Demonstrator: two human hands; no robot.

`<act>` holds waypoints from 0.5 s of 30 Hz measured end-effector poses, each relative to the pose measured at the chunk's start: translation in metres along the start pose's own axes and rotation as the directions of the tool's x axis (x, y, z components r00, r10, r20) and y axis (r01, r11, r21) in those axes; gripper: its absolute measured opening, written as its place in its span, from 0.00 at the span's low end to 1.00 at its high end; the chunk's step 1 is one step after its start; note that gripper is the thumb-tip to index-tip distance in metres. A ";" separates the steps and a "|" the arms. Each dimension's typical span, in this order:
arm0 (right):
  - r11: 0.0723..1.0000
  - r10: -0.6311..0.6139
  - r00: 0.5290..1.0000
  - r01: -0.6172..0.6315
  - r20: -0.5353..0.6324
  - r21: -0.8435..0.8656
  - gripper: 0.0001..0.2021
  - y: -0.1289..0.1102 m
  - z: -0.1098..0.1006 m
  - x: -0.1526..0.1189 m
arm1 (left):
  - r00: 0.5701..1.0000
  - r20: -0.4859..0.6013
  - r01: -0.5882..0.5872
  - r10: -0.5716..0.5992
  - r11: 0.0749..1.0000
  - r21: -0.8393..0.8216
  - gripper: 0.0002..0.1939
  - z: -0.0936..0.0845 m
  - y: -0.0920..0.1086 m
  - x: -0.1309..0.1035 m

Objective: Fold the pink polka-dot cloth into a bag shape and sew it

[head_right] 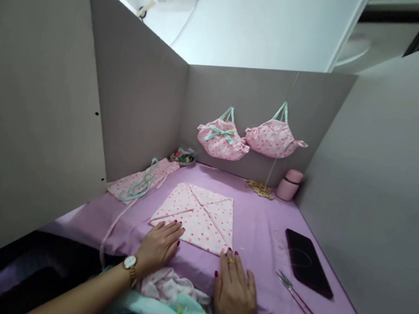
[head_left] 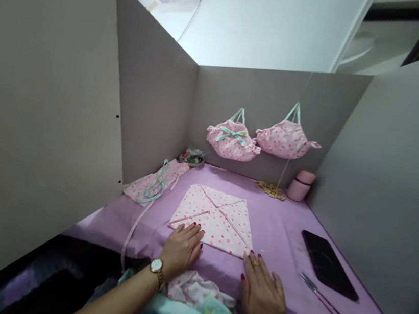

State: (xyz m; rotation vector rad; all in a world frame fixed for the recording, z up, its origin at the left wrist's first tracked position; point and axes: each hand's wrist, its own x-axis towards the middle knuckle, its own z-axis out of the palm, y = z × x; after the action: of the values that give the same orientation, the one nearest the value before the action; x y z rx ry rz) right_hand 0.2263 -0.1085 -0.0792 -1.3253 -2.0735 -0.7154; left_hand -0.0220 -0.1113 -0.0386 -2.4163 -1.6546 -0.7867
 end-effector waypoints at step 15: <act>0.978 -0.123 0.907 0.041 0.404 0.206 0.24 -0.028 -0.013 0.038 | 0.988 0.147 -0.043 0.042 0.999 0.001 0.24 0.000 0.008 0.005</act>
State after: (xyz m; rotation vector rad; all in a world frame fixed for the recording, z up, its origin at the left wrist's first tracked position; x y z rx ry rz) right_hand 0.1902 -0.1045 -0.0471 -1.3730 -2.4732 -0.2634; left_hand -0.0138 -0.1101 -0.0343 -2.5536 -1.6454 -0.6110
